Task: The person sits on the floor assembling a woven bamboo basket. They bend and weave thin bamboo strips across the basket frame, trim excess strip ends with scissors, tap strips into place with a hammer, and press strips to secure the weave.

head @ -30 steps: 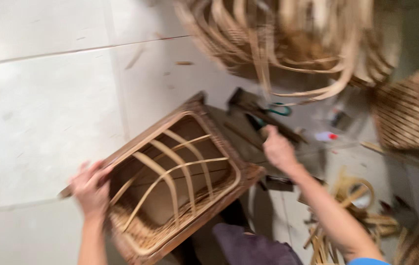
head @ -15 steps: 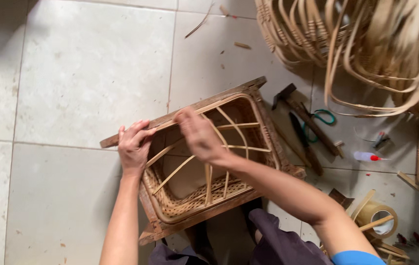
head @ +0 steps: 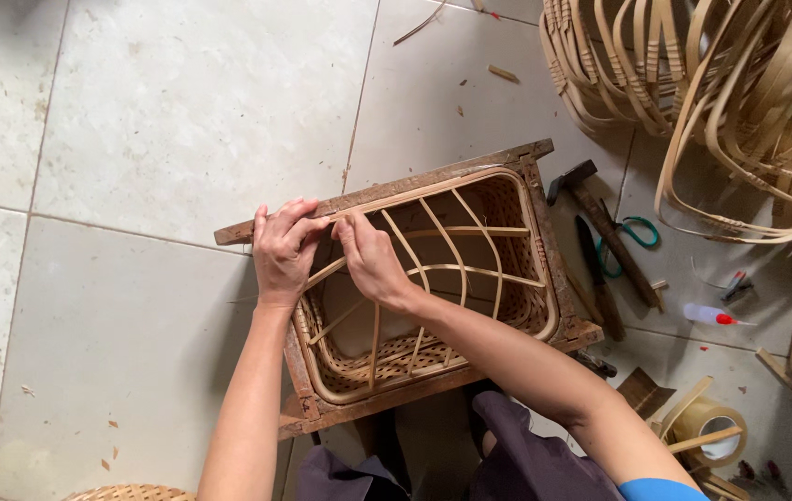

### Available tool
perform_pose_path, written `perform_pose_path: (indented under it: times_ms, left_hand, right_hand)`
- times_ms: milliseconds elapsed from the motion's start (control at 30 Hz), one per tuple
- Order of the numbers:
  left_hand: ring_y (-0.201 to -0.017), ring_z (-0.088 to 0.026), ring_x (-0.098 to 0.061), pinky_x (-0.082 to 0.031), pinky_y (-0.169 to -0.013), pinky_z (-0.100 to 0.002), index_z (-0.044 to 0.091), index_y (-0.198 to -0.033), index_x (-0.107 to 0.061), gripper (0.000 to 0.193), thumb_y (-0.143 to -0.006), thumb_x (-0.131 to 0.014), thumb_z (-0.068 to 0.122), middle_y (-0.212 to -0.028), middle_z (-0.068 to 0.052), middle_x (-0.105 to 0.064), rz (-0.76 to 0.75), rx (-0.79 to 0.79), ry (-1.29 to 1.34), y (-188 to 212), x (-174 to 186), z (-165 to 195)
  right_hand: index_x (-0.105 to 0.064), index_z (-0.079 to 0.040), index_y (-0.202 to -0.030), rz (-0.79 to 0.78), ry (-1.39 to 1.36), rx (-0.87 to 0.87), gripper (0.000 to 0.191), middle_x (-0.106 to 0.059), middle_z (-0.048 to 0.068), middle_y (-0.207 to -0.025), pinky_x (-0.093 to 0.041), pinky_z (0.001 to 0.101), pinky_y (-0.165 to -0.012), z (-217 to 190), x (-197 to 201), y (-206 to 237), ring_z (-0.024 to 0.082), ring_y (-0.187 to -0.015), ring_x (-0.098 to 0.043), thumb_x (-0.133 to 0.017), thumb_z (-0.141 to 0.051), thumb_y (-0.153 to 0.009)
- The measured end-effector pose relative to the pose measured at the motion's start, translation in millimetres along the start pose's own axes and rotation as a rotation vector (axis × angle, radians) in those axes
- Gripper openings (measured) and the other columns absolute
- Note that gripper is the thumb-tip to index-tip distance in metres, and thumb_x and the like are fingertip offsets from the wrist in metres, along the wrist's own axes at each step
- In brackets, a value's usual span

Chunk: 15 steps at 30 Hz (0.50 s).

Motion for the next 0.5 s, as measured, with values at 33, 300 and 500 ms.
perform_pose_path:
  times_ms: [33,300,500]
  left_hand:
    - [-0.125,-0.024,-0.065,-0.034,-0.118,-0.060,0.019,-0.102,-0.076,0.017,-0.088,-0.077,0.010,-0.124,0.001,-0.072,0.002,-0.006,-0.006,0,-1,0]
    - [-0.126,-0.024,-0.064,-0.035,-0.117,-0.060,0.018,-0.102,-0.076,0.022,-0.084,-0.076,0.005,-0.125,0.001,-0.072,-0.001,-0.035,-0.072,-3,-1,0]
    - [-0.125,-0.023,-0.065,-0.036,-0.118,-0.059,0.018,-0.101,-0.076,0.020,-0.084,-0.077,0.006,-0.125,0.002,-0.072,0.020,-0.033,-0.078,-3,-1,2]
  right_hand:
    - [-0.055,-0.001,-0.104,-0.048,0.058,-0.007,0.028,-0.058,0.018,-0.066,-0.046,0.0438,-0.052,1,-2,-1,0.031,-0.057,-0.059,-0.042,-0.025,-0.110]
    - [-0.053,0.008,-0.094,-0.171,0.360,0.167,0.012,-0.065,0.032,-0.075,-0.054,0.0568,-0.061,13,-13,-19,0.051,-0.073,-0.066,-0.049,-0.004,-0.096]
    - [-0.053,0.007,-0.088,-0.179,0.445,0.268,0.009,-0.066,0.033,-0.082,-0.053,0.0587,-0.067,21,-29,-24,0.053,-0.078,-0.066,-0.053,-0.002,-0.088]
Point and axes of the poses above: each hand's wrist, its own y-axis away from the middle knuckle, its own x-axis out of the back of the hand, z = x × y, the point moved 7 cm from there along -y, towards the middle knuckle
